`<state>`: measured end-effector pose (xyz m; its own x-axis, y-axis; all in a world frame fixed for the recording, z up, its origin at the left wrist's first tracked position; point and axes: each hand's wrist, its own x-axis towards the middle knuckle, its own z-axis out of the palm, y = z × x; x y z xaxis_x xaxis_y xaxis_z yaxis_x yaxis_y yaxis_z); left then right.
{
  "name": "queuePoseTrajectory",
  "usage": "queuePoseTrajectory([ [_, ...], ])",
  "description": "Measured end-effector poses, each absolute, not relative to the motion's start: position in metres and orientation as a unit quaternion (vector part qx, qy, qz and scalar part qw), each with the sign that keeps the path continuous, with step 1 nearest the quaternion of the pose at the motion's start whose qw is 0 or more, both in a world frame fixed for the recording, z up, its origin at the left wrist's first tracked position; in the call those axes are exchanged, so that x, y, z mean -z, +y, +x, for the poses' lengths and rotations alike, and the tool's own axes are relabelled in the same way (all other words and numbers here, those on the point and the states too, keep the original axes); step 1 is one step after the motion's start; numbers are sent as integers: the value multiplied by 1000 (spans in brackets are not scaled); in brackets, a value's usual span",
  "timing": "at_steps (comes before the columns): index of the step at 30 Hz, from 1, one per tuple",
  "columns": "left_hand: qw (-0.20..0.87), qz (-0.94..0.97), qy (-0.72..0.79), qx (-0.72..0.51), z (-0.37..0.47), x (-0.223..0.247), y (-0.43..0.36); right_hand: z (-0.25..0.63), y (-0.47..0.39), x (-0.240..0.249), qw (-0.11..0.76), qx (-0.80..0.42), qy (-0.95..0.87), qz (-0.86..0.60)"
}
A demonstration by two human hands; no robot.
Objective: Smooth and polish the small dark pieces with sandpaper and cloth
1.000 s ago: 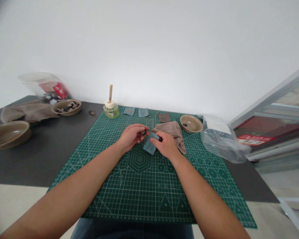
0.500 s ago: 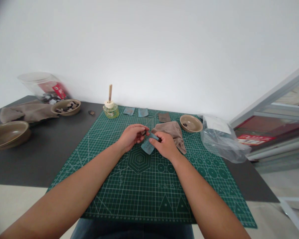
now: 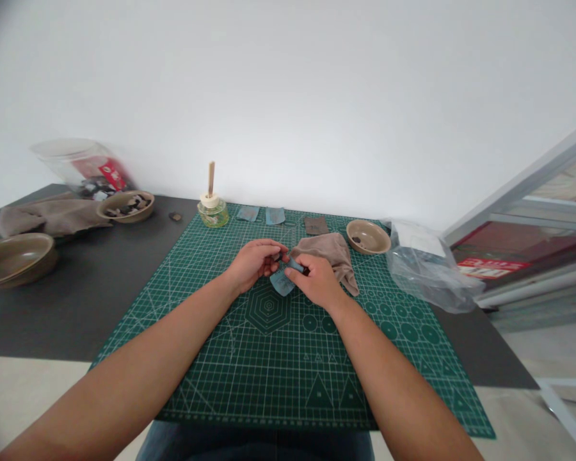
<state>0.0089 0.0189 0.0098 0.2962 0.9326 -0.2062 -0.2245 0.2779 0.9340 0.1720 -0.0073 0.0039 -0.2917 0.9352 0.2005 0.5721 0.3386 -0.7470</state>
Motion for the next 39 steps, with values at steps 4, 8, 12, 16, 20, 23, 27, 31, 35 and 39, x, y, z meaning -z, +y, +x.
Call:
queuePoseTrajectory([
  [4,683,430,415,-420,9,-9,19,171,-8,-4,318,-289,-755,-496],
  [8,685,429,415,-418,9,-9,19,170,-8,-5,310,-283,-759,-497],
  [12,685,426,420,-416,9,-11,19,170,-8,-5,306,-281,-764,-494],
  [16,684,429,421,-414,9,-11,19,170,-7,-4,302,-264,-772,-492],
  [20,684,436,415,-412,9,-10,19,170,-6,-2,301,-258,-779,-486],
  [23,685,436,415,-411,9,-9,19,171,-6,0,300,-259,-779,-486],
  [27,685,440,414,-407,10,-9,19,171,-6,1,298,-257,-780,-487],
  [31,692,435,413,-402,10,-11,18,170,-6,1,294,-262,-780,-487],
  [35,716,431,394,-383,10,-16,14,170,-5,3,312,-284,-764,-488],
  [39,722,421,388,-388,10,-19,13,171,-4,4,327,-279,-761,-487],
])
